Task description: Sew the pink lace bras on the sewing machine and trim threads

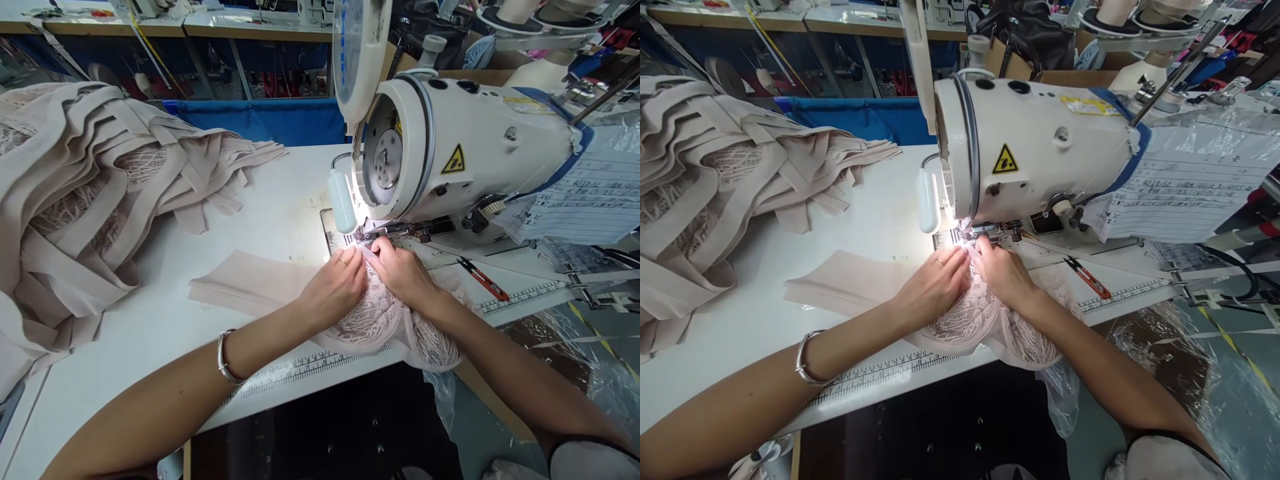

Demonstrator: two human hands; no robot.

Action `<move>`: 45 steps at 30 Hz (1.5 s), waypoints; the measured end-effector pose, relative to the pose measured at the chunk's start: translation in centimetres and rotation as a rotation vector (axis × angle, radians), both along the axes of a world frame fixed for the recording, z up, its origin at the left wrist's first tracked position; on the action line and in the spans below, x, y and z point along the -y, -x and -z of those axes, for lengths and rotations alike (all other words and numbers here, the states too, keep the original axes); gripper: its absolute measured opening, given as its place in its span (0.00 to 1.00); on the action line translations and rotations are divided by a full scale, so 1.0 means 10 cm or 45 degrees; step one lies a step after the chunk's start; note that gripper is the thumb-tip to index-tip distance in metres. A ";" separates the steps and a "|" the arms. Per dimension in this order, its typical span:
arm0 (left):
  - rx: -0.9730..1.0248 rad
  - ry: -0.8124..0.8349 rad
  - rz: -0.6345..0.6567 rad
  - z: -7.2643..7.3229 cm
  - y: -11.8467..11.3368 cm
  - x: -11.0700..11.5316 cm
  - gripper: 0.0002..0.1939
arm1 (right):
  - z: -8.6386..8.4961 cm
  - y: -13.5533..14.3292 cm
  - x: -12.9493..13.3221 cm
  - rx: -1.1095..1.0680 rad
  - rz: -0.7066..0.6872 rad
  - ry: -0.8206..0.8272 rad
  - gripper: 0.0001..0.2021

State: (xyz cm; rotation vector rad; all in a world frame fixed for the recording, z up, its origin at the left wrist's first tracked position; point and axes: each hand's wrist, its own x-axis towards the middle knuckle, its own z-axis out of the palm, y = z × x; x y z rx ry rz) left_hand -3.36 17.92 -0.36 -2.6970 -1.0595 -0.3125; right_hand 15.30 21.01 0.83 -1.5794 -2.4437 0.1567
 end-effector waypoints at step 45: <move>0.226 0.229 0.332 -0.16 0.19 -0.15 0.23 | -0.21 -0.27 0.06 0.201 -0.200 0.150 0.25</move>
